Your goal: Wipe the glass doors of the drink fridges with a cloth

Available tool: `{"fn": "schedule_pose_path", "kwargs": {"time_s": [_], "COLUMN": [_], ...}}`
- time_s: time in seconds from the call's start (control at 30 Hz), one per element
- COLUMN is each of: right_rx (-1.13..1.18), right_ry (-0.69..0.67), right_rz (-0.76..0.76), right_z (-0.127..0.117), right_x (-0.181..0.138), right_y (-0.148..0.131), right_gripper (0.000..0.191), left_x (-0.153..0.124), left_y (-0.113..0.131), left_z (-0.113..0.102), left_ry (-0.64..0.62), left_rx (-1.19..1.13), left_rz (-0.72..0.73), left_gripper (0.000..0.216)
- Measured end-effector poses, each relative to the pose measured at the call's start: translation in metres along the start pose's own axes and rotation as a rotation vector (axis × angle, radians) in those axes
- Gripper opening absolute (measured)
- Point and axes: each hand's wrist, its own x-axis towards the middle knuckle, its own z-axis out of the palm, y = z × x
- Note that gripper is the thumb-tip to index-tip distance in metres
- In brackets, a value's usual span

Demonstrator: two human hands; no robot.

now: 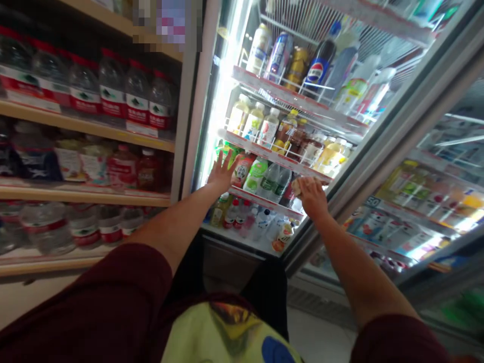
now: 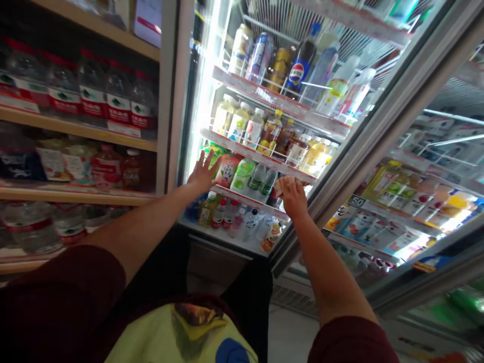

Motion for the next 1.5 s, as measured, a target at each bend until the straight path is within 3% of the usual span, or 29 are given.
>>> {"fn": "schedule_pose_path", "kwargs": {"time_s": [0.1, 0.2, 0.27, 0.33, 0.43, 0.5, 0.57, 0.7, 0.77, 0.87, 0.93, 1.0, 1.07, 1.13, 1.2, 1.23, 1.3, 1.4, 1.5], "right_rx": [0.003, -0.006, -0.001, 0.011, 0.044, 0.063, 0.075, 0.073, 0.064, 0.081, 0.105, 0.104, 0.086, 0.090, 0.103, 0.111, 0.133, 0.179, 0.172], "right_ry": [-0.004, 0.259, 0.362, 0.287, -0.008, -0.121, -0.064, 0.256, 0.171, -0.156, -0.254, -0.263, -0.161, 0.053, 0.219, 0.231, 0.122, -0.115, -0.190], "right_rz": [-0.085, 0.176, 0.326, 0.312, 0.104, 0.025, 0.054, 0.293, 0.294, 0.104, 0.002, -0.038, 0.003, 0.108, 0.207, 0.229, 0.197, 0.027, -0.089], "right_z": [-0.007, -0.017, -0.017, -0.010, 0.003, 0.007, 0.004, -0.006, -0.004, 0.008, 0.015, 0.014, 0.006, -0.003, -0.007, -0.005, 0.003, 0.018, 0.019], "right_x": [0.005, 0.026, 0.024, 0.004, -0.036, -0.045, -0.034, -0.004, -0.011, -0.046, -0.060, -0.054, -0.029, -0.003, 0.008, 0.006, -0.014, -0.047, -0.037], "right_y": [0.016, 0.046, 0.051, 0.036, 0.001, -0.008, 0.002, 0.032, 0.023, -0.020, -0.042, -0.042, -0.022, 0.005, 0.021, 0.021, 0.005, -0.034, -0.052], "right_gripper": [0.046, 0.053, 0.056, 0.049, 0.038, 0.037, 0.040, 0.051, 0.048, 0.036, 0.034, 0.036, 0.040, 0.045, 0.049, 0.050, 0.050, 0.043, 0.040], "left_x": [-0.001, -0.001, -0.001, -0.001, -0.003, -0.004, -0.004, -0.002, -0.001, -0.001, -0.001, -0.001, 0.000, 0.000, 0.000, 0.000, -0.001, -0.002, -0.005], "left_y": [0.000, 0.001, 0.001, 0.002, 0.003, 0.003, 0.003, 0.002, 0.002, 0.001, 0.001, 0.000, 0.000, 0.000, 0.000, 0.000, 0.001, 0.003, 0.006], "left_z": [0.001, 0.002, 0.002, 0.001, 0.001, 0.001, 0.001, 0.001, 0.001, 0.001, 0.002, 0.003, 0.003, 0.003, 0.002, 0.002, 0.001, 0.000, 0.001], "left_ry": [0.030, 0.038, 0.032, 0.027, 0.037, 0.038, 0.038, 0.009, -0.006, 0.005, 0.010, 0.004, -0.005, -0.006, -0.008, -0.007, -0.004, -0.001, 0.002], "left_rx": [-0.058, -0.083, -0.085, -0.091, -0.088, -0.076, -0.065, -0.045, -0.035, -0.041, -0.054, -0.058, -0.055, -0.047, -0.043, -0.041, -0.051, -0.079, -0.071], "left_rz": [0.010, 0.006, 0.009, -0.001, -0.007, 0.006, 0.005, -0.009, -0.012, -0.008, -0.001, -0.007, -0.012, -0.014, -0.008, -0.006, -0.005, -0.006, -0.017], "left_gripper": [0.109, 0.109, 0.110, 0.111, 0.109, 0.107, 0.109, 0.114, 0.114, 0.113, 0.112, 0.111, 0.111, 0.112, 0.112, 0.112, 0.114, 0.113, 0.107]}}
